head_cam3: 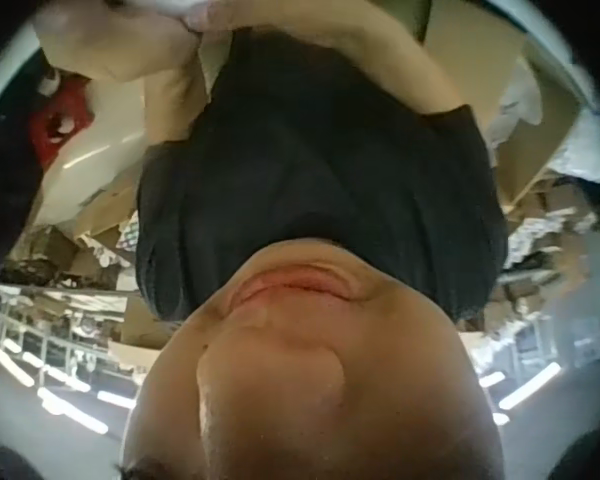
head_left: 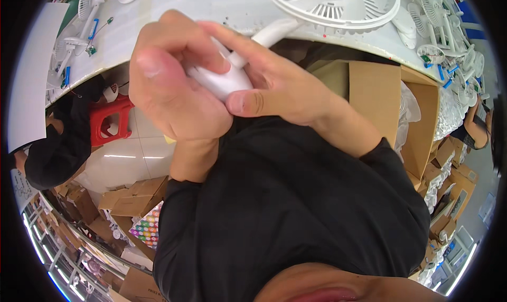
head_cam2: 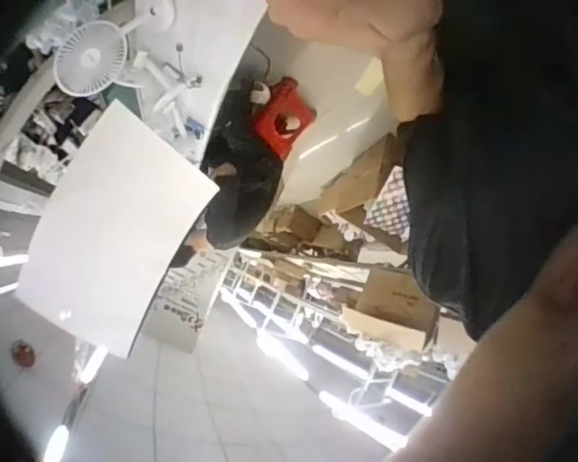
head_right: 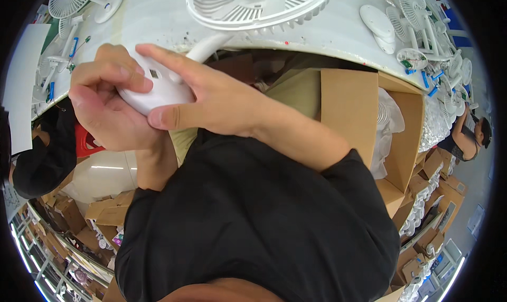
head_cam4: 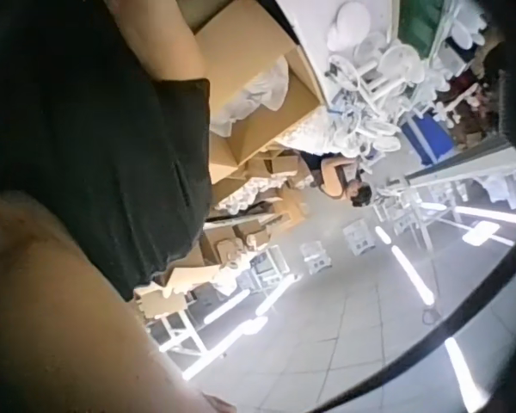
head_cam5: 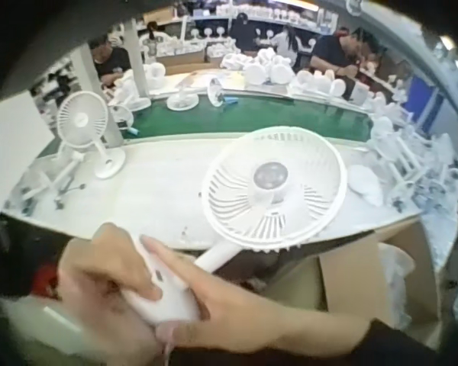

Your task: Assembling portable electric fans on a production line.

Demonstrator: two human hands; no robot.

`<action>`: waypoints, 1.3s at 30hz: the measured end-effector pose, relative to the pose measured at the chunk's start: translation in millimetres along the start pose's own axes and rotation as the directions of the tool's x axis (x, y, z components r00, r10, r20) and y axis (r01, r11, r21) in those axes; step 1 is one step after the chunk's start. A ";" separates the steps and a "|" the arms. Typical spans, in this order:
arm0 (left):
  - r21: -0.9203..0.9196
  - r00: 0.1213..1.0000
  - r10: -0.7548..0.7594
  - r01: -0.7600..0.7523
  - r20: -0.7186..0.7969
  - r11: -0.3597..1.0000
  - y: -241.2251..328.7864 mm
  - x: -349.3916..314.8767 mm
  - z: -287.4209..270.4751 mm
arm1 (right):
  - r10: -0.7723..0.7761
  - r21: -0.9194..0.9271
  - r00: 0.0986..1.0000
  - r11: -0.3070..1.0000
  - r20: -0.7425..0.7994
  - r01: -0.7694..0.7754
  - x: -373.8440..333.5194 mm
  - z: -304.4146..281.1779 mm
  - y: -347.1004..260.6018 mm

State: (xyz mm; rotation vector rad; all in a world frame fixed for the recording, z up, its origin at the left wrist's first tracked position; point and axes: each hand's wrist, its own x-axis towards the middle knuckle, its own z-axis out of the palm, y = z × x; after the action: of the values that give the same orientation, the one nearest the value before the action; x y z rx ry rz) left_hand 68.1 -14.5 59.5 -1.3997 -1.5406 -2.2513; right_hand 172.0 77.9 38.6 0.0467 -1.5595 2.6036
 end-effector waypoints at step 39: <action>-0.698 0.981 -0.069 0.177 0.179 0.694 -16.3 55.2 -28.1 | -0.165 -0.544 0.980 0.835 -0.112 0.079 16.8 24.1 -60.4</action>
State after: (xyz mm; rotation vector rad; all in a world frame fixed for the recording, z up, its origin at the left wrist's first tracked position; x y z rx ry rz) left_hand 10.0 -5.9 84.9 -1.6630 -0.7787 -3.0921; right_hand 161.1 86.2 104.4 -0.0966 -2.0818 1.9316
